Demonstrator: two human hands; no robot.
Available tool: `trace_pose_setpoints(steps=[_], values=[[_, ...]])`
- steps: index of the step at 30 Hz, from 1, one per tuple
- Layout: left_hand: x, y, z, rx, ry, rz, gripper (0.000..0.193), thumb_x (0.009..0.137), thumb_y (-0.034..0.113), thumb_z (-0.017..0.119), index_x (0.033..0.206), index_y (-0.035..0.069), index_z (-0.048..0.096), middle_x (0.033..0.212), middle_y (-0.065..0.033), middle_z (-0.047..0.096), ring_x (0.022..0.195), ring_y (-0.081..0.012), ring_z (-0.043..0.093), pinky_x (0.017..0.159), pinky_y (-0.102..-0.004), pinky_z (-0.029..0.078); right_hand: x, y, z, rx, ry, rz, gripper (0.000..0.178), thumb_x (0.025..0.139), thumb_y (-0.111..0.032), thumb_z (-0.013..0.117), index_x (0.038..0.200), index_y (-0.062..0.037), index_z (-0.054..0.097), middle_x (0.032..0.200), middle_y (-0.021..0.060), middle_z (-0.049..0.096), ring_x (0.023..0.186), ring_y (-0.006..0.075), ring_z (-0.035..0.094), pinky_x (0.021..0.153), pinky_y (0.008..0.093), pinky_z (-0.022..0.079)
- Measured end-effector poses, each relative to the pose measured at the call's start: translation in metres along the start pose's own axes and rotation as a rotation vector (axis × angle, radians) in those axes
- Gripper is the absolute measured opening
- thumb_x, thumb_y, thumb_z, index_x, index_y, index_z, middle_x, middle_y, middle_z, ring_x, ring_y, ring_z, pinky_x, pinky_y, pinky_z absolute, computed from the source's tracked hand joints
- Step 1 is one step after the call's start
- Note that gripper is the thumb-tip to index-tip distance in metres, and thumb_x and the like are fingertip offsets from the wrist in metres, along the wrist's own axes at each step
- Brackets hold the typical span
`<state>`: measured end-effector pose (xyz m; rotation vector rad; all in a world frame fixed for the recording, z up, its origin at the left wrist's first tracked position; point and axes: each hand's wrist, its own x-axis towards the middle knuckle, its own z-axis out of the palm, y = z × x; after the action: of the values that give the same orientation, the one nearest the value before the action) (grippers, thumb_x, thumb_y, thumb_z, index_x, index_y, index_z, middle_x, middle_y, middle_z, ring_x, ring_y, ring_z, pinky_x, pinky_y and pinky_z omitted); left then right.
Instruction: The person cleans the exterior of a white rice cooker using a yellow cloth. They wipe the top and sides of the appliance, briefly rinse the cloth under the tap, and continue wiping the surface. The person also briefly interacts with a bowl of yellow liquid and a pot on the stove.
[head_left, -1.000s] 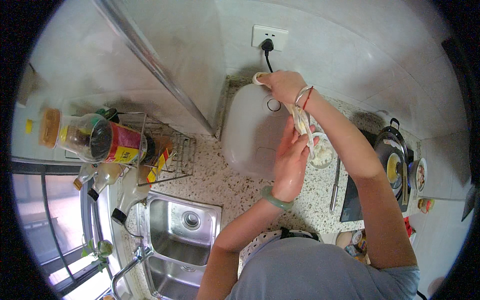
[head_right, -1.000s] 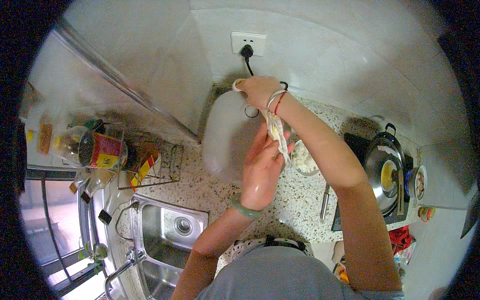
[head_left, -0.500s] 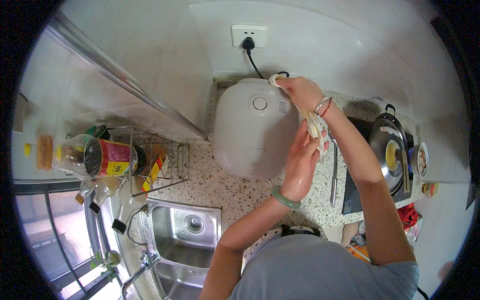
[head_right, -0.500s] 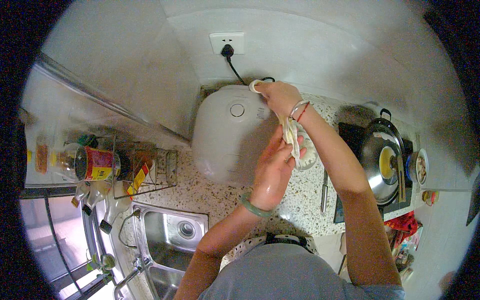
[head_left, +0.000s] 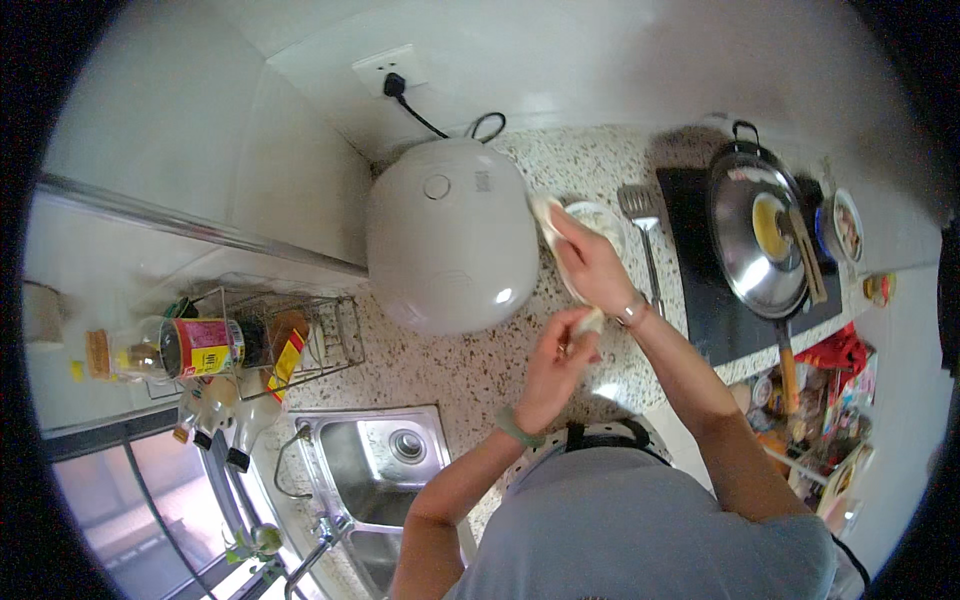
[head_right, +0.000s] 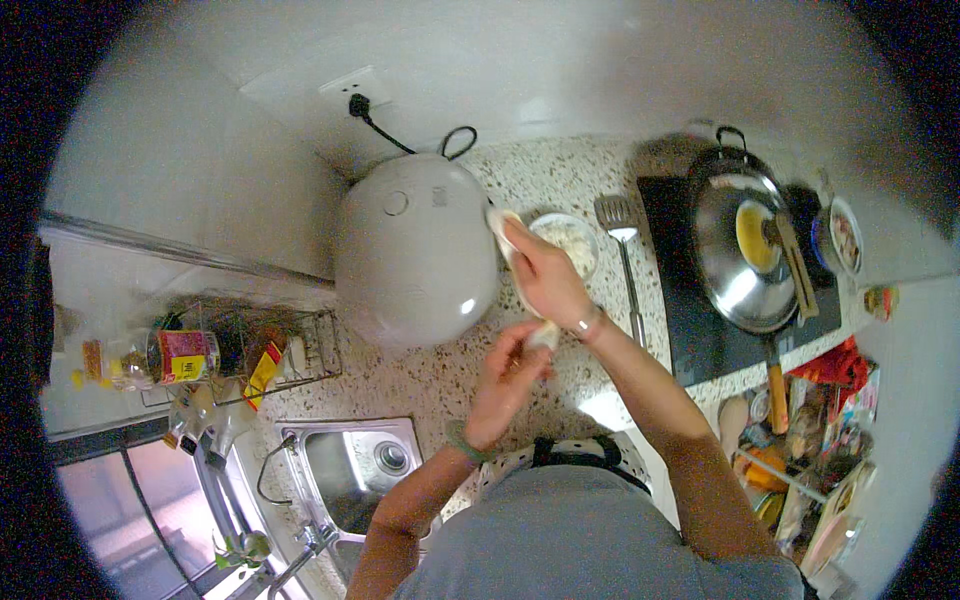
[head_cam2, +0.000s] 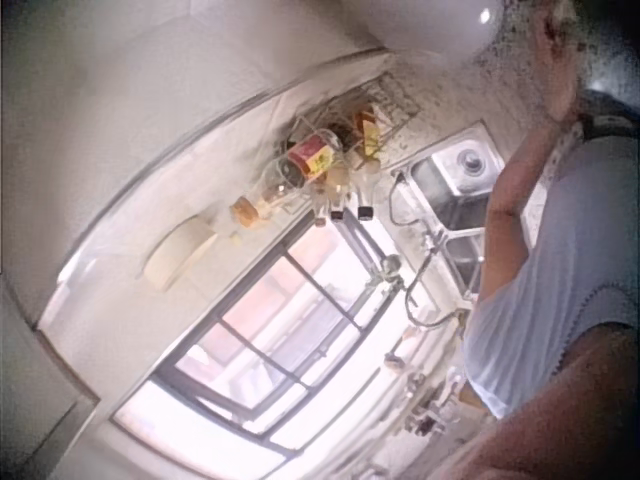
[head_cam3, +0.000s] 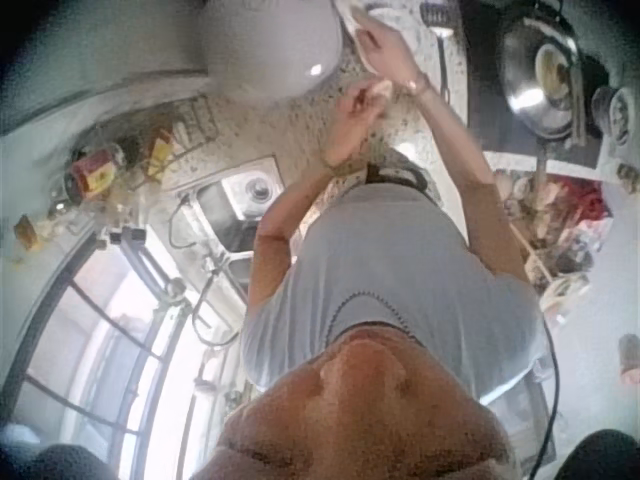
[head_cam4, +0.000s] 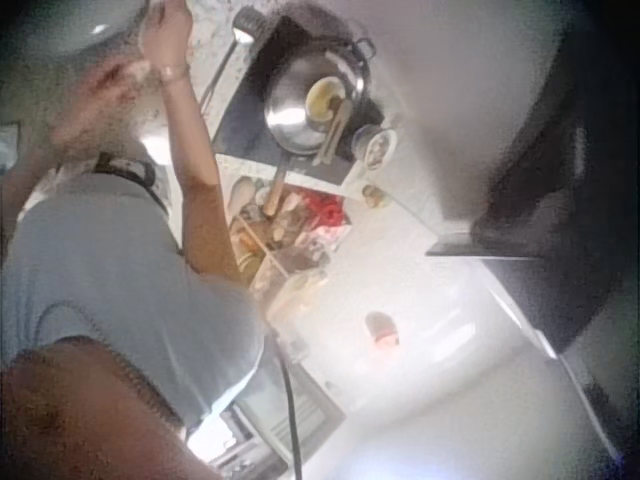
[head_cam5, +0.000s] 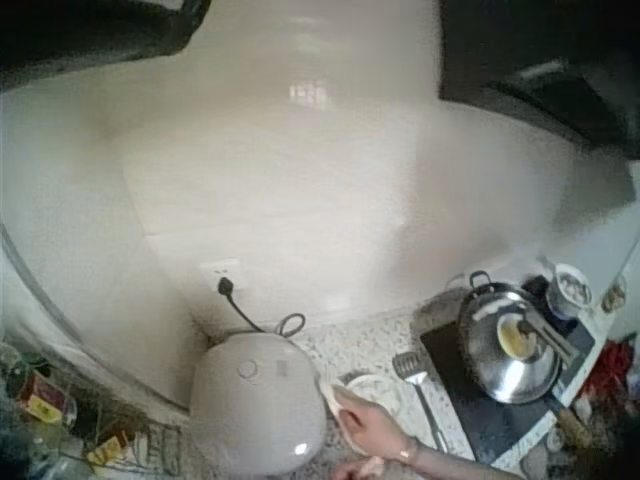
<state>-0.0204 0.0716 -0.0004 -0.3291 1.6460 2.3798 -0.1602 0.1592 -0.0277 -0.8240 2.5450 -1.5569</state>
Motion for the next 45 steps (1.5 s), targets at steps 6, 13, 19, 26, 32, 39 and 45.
trace_pose_setpoints(steps=[6,13,19,26,32,39,45], values=[[-0.006,0.015,-0.004,0.073,0.101,0.069,0.040,0.096,0.011,0.051,0.133,-0.001,0.040,0.108,-0.0081,0.054,0.093,-0.0125,0.057,0.080,-0.0286,0.050,0.015,-0.016,0.017,-0.252,0.055,-0.026,0.055,0.079,0.001,0.051,0.133,-0.0052,0.041,0.132,0.0192,0.048,0.095,0.0362,0.062,0.075,0.0401,0.053],[-0.062,-0.030,-0.007,0.227,0.026,-0.040,0.043,0.095,0.015,0.053,0.135,0.005,0.041,0.102,-0.0058,0.060,0.089,-0.0160,0.062,0.079,-0.0274,0.050,-0.058,-0.026,0.025,-0.260,0.005,0.042,0.058,0.076,0.003,0.053,0.133,-0.0072,0.044,0.134,0.0137,0.049,0.078,0.0347,0.064,0.061,0.0399,0.053],[-0.045,-0.002,-0.004,0.570,0.132,0.127,0.050,0.094,0.009,0.054,0.141,0.006,0.037,0.101,-0.0062,0.058,0.084,-0.0092,0.055,0.072,-0.0231,0.046,0.010,-0.017,0.025,-0.417,0.085,-0.027,0.049,0.079,0.000,0.051,0.127,-0.0088,0.045,0.123,0.0068,0.052,0.071,0.0310,0.064,0.056,0.0401,0.052],[-0.071,-0.011,0.013,0.528,0.157,-0.053,0.045,0.095,0.011,0.052,0.137,0.000,0.041,0.103,-0.0079,0.061,0.087,-0.0129,0.060,0.078,-0.0272,0.051,-0.054,-0.017,0.029,-0.285,0.147,-0.136,0.043,0.081,-0.002,0.049,0.124,-0.0083,0.046,0.122,0.0056,0.051,0.075,0.0300,0.065,0.058,0.0398,0.054],[-0.059,-0.012,0.034,0.426,0.244,-0.037,0.045,0.095,0.008,0.048,0.138,0.001,0.038,0.133,-0.0133,0.047,0.104,-0.0209,0.058,0.085,-0.0343,0.052,0.028,-0.003,0.033,-0.266,0.244,-0.157,0.031,0.083,-0.006,0.048,0.114,-0.0068,0.050,0.104,0.0084,0.059,0.072,0.0314,0.064,0.059,0.0390,0.055],[-0.065,-0.041,0.040,-0.007,0.407,-0.163,0.051,0.094,0.011,0.051,0.141,0.002,0.032,0.130,-0.0124,0.050,0.110,-0.0221,0.056,0.094,-0.0425,0.046,-0.066,-0.004,0.043,-0.064,0.330,-0.081,0.041,0.081,-0.003,0.048,0.122,-0.0040,0.044,0.118,0.0084,0.050,0.070,0.0294,0.064,0.056,0.0387,0.053],[-0.072,-0.064,0.030,-0.287,0.378,-0.320,0.050,0.096,0.019,0.048,0.141,0.009,0.030,0.123,-0.0090,0.054,0.110,-0.0213,0.052,0.099,-0.0441,0.039,-0.070,0.002,0.048,0.107,0.277,-0.022,0.040,0.081,-0.001,0.048,0.121,-0.0048,0.045,0.121,0.0077,0.051,0.073,0.0302,0.064,0.056,0.0396,0.052]])
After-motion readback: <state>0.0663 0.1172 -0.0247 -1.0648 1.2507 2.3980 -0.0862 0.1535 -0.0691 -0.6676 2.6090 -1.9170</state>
